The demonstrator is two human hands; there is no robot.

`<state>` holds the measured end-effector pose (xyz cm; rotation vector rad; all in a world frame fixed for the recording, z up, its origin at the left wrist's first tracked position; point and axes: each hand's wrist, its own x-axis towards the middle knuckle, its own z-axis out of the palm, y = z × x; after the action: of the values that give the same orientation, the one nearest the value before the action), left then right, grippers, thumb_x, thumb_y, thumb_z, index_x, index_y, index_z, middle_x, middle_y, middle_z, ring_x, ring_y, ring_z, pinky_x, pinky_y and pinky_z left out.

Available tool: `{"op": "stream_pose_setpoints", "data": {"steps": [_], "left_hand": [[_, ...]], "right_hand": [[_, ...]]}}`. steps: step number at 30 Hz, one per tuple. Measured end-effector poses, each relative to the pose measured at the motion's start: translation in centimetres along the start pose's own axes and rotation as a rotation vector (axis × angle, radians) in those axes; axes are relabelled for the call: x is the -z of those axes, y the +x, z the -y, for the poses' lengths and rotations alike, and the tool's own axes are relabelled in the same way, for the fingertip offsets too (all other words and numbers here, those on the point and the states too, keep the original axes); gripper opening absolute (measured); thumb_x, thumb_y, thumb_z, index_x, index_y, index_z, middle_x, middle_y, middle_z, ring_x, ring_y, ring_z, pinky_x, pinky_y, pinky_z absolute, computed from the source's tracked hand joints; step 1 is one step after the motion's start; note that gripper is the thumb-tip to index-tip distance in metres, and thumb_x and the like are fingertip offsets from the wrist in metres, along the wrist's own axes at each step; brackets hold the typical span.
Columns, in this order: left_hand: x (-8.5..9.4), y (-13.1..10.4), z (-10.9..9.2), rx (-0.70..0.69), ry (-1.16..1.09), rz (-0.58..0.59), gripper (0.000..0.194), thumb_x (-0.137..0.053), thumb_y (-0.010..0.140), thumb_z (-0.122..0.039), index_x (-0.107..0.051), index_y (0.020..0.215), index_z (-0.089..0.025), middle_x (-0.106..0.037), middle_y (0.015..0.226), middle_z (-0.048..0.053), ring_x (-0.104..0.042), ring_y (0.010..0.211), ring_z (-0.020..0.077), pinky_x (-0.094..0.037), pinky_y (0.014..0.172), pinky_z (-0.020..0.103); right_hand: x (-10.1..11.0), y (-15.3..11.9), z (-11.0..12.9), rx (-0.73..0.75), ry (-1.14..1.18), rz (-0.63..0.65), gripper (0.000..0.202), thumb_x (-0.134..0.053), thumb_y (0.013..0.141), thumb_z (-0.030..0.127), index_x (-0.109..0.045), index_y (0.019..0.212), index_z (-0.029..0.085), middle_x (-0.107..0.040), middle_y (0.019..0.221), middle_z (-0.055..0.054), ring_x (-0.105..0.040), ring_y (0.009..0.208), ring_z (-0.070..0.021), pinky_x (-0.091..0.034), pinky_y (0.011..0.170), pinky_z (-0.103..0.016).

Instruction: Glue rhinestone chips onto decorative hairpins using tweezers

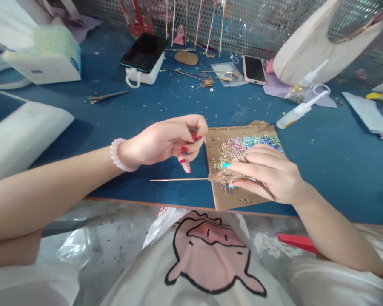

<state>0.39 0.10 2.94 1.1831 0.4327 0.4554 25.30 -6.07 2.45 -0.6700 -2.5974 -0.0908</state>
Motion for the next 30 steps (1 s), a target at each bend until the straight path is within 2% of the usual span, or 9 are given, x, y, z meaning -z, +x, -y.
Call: {"op": "stream_pose_setpoints", "data": {"steps": [14, 16, 18, 21, 24, 30], "left_hand": [[-0.16, -0.08, -0.2, 0.036, -0.007, 0.002, 0.023, -0.028, 0.076, 0.001, -0.042, 0.074, -0.017, -0.038, 0.054, -0.005, -0.041, 0.046, 0.007, -0.049, 0.052, 0.022], [-0.12, -0.06, -0.11, 0.045, 0.001, 0.013, 0.023, -0.029, 0.077, 0.0, -0.045, 0.077, -0.016, -0.046, 0.062, -0.003, -0.046, 0.051, 0.0084, -0.05, 0.054, 0.024], [0.01, -0.02, 0.03, 0.055, 0.028, 0.04, 0.027, -0.028, 0.08, -0.002, -0.052, 0.088, -0.013, -0.057, 0.083, 0.003, -0.053, 0.063, 0.012, -0.052, 0.057, 0.026], [0.32, 0.05, 0.25, 0.054, 0.062, 0.083, 0.037, -0.027, 0.084, -0.005, -0.056, 0.107, -0.009, -0.057, 0.115, 0.012, -0.058, 0.083, 0.0178, -0.053, 0.061, 0.026], [0.56, 0.1, 0.4, 0.04, 0.058, 0.101, 0.04, -0.028, 0.084, -0.005, -0.056, 0.112, -0.006, -0.056, 0.121, 0.014, -0.058, 0.084, 0.0181, -0.054, 0.061, 0.026], [0.42, 0.03, 0.29, 0.034, 0.083, 0.113, 0.041, -0.028, 0.084, -0.004, -0.058, 0.112, -0.006, -0.058, 0.12, 0.014, -0.059, 0.081, 0.0164, -0.054, 0.061, 0.026]], "right_hand": [[0.06, 0.05, -0.02, 0.005, 0.002, 0.008, 0.03, -0.064, 0.08, 0.024, -0.056, 0.107, 0.015, -0.057, 0.078, -0.003, -0.053, 0.076, -0.0142, -0.048, 0.075, -0.031], [0.06, 0.05, 0.0, 0.006, 0.005, 0.009, 0.031, -0.065, 0.079, 0.024, -0.056, 0.107, 0.015, -0.057, 0.078, -0.003, -0.052, 0.076, -0.0143, -0.048, 0.075, -0.031], [0.09, 0.03, 0.01, 0.003, 0.003, 0.011, 0.032, -0.065, 0.079, 0.024, -0.056, 0.108, 0.015, -0.057, 0.078, -0.003, -0.053, 0.076, -0.0143, -0.048, 0.075, -0.031], [0.13, 0.0, 0.0, 0.0, -0.003, 0.018, 0.031, -0.064, 0.08, 0.024, -0.056, 0.108, 0.016, -0.057, 0.079, -0.003, -0.053, 0.077, -0.0143, -0.048, 0.076, -0.031], [0.14, -0.02, -0.05, 0.001, -0.001, 0.021, 0.031, -0.064, 0.079, 0.024, -0.056, 0.108, 0.016, -0.058, 0.079, -0.003, -0.054, 0.078, -0.0145, -0.048, 0.076, -0.031], [0.1, -0.03, -0.08, 0.0, 0.004, 0.015, 0.032, -0.065, 0.079, 0.025, -0.056, 0.108, 0.015, -0.058, 0.079, -0.003, -0.053, 0.078, -0.0141, -0.048, 0.077, -0.031]]}}
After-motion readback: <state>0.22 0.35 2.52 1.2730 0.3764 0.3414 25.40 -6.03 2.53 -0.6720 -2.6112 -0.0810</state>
